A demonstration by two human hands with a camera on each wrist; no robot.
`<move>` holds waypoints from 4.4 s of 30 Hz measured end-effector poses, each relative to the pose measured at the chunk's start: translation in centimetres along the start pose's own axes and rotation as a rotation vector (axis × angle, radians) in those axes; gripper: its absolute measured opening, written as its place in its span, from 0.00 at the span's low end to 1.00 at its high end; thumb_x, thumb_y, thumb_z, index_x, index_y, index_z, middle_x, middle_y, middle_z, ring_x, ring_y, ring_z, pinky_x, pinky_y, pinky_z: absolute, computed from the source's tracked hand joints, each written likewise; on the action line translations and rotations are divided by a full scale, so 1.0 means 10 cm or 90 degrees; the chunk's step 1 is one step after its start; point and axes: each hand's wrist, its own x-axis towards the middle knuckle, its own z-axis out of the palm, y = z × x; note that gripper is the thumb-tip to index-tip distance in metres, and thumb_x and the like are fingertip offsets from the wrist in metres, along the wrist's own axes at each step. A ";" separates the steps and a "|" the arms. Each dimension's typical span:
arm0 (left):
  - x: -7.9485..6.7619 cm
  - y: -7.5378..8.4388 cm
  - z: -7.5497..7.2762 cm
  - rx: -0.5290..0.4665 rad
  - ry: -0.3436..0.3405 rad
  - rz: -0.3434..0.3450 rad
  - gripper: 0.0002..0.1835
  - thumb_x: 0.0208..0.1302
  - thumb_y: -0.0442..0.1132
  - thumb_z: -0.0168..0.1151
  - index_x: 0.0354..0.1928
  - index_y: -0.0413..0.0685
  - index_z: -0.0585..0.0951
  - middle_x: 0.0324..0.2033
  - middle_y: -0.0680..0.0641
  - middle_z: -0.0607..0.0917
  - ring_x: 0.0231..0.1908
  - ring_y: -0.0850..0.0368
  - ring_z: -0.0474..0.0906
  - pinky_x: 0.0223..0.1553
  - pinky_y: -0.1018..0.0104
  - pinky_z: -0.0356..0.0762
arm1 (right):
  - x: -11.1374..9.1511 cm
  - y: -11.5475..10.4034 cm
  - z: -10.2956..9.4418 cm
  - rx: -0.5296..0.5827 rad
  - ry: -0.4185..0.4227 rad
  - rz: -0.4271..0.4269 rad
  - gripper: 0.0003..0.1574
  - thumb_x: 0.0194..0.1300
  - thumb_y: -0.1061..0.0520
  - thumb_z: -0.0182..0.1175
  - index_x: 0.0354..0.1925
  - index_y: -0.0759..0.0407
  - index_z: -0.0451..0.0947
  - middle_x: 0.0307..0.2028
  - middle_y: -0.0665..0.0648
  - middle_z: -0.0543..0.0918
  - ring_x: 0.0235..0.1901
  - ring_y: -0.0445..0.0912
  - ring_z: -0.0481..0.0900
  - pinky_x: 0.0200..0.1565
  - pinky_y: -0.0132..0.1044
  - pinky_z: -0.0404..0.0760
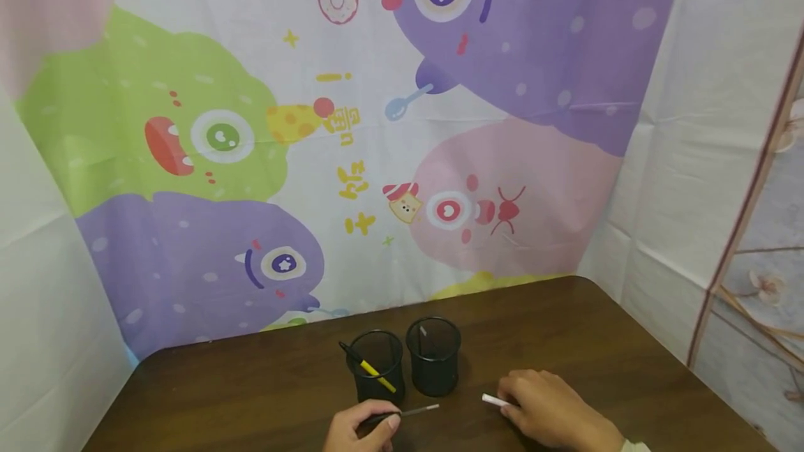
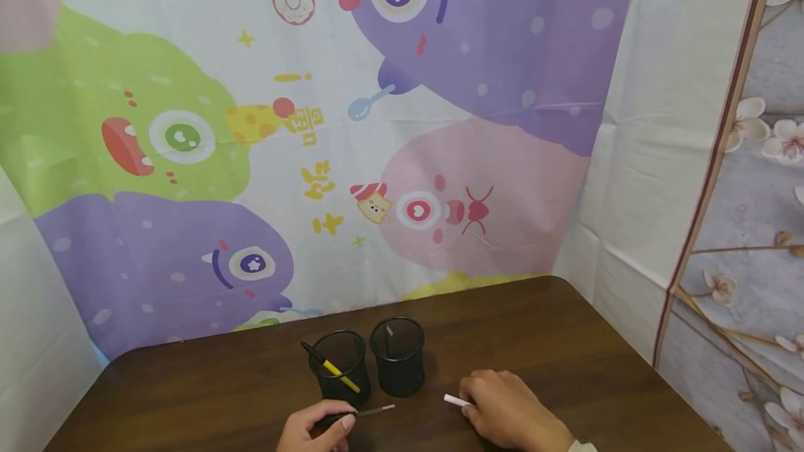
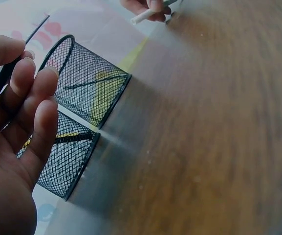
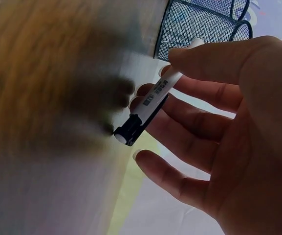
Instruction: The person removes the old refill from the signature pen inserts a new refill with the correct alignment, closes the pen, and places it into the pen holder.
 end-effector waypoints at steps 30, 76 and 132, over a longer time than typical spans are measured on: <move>0.01 -0.01 0.00 0.019 0.011 -0.027 0.10 0.65 0.40 0.69 0.40 0.40 0.87 0.23 0.41 0.86 0.22 0.60 0.82 0.27 0.66 0.81 | -0.03 0.01 0.04 0.007 0.004 -0.020 0.08 0.62 0.50 0.70 0.31 0.39 0.80 0.31 0.36 0.72 0.27 0.31 0.68 0.26 0.36 0.70; 0.00 0.00 0.00 0.027 0.010 -0.008 0.12 0.65 0.41 0.69 0.41 0.38 0.86 0.21 0.42 0.85 0.21 0.58 0.82 0.26 0.66 0.81 | 0.05 -0.06 0.05 -0.025 0.017 -0.005 0.07 0.64 0.44 0.68 0.34 0.40 0.79 0.32 0.36 0.74 0.30 0.33 0.73 0.30 0.39 0.75; 0.02 -0.04 -0.03 0.037 -0.005 0.024 0.11 0.66 0.40 0.68 0.41 0.37 0.86 0.18 0.53 0.83 0.20 0.59 0.82 0.26 0.65 0.81 | 0.35 -0.57 -0.01 0.052 0.042 -0.086 0.09 0.68 0.43 0.64 0.39 0.44 0.84 0.35 0.35 0.80 0.33 0.32 0.76 0.36 0.37 0.78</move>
